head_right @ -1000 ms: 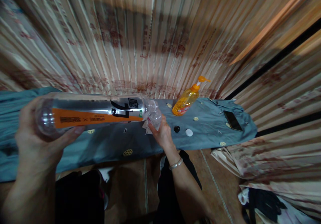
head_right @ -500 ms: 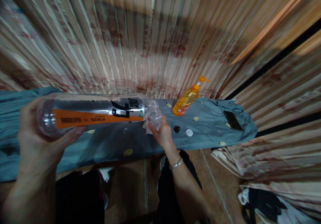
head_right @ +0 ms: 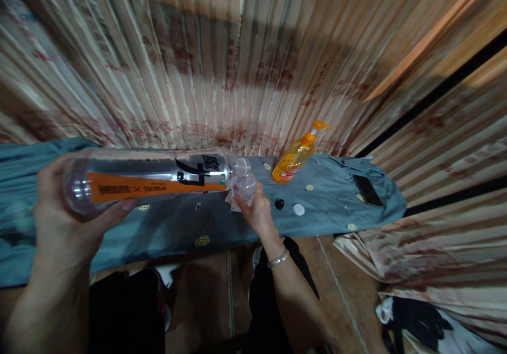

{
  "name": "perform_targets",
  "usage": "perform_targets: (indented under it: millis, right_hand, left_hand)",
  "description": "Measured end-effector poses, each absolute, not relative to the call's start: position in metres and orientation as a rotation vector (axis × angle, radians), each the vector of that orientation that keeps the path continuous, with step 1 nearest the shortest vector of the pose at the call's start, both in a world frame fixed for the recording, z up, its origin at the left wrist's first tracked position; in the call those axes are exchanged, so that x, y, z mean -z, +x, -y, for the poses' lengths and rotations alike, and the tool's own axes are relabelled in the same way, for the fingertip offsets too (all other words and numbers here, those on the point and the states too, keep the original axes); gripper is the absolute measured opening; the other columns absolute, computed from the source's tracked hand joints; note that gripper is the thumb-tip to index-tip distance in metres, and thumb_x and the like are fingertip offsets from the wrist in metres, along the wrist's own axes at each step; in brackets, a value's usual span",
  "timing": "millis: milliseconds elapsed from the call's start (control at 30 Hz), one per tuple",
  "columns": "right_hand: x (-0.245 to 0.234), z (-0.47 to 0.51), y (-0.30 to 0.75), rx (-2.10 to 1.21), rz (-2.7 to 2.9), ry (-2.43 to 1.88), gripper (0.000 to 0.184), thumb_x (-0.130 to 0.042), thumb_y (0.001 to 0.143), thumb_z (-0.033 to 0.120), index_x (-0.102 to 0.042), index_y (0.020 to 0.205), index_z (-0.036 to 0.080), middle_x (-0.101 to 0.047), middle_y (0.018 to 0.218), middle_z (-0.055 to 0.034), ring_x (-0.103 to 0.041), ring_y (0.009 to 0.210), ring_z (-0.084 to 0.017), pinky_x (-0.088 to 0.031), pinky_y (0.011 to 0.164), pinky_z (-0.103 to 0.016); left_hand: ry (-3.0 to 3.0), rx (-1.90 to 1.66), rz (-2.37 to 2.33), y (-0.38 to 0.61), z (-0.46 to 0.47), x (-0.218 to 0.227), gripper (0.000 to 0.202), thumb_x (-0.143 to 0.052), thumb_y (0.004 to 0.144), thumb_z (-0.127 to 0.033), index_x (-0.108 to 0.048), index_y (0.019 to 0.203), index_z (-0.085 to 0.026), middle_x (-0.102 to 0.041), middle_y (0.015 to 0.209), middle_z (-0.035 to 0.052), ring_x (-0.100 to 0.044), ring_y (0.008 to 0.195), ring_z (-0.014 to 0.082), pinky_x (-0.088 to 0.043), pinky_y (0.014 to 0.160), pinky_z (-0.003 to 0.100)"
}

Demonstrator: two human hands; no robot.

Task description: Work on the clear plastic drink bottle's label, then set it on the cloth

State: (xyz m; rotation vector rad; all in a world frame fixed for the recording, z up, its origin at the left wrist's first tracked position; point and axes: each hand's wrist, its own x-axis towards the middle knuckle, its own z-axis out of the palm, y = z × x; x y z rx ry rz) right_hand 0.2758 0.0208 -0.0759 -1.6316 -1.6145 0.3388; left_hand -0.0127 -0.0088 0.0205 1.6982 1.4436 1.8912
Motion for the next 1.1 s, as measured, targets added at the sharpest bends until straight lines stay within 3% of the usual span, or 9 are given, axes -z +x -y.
perform_targets:
  millis: [333, 633, 1100]
  right_hand:
    - [0.0743, -0.0202, 0.2755, -0.375, 1.608, -1.658, 0.053, -0.068, 0.082, 0.042, -0.050, 0.125, 0.016, -0.076, 0.099, -0.0127, -0.074, 0.088, -0.031, -0.058, 0.074, -0.041]
    - [0.0773, -0.0207, 0.2770, -0.360, 1.617, -1.615, 0.055, -0.067, 0.082, 0.045, -0.050, 0.126, 0.016, -0.076, 0.100, -0.0124, -0.074, 0.088, -0.030, -0.057, 0.073, -0.038]
    - [0.0757, -0.0198, 0.2761, -0.347, 1.618, -1.638, 0.055, -0.067, 0.081, 0.044, -0.050, 0.125, 0.016, -0.076, 0.099, -0.0125, -0.074, 0.087, -0.030, -0.058, 0.073, -0.039]
  left_hand:
    - [1.683, -1.887, -1.441, -0.0162, 0.0074, -0.0167, 0.096, -0.092, 0.037, -0.038, -0.057, 0.125, -0.025, -0.061, 0.121, 0.0072, -0.061, 0.115, 0.0290, -0.047, 0.105, 0.059]
    - [1.700, -1.904, -1.441, -0.0154, 0.0053, -0.0155, 0.096, -0.092, 0.037, -0.040, -0.057, 0.125, -0.025, -0.062, 0.120, 0.0068, -0.062, 0.112, 0.0273, -0.050, 0.103, 0.057]
    - [1.708, -1.916, -1.423, -0.0163, 0.0062, -0.0158, 0.098, -0.092, 0.039, -0.039, -0.056, 0.129, -0.027, -0.062, 0.124, 0.0082, -0.061, 0.116, 0.0303, -0.046, 0.106, 0.064]
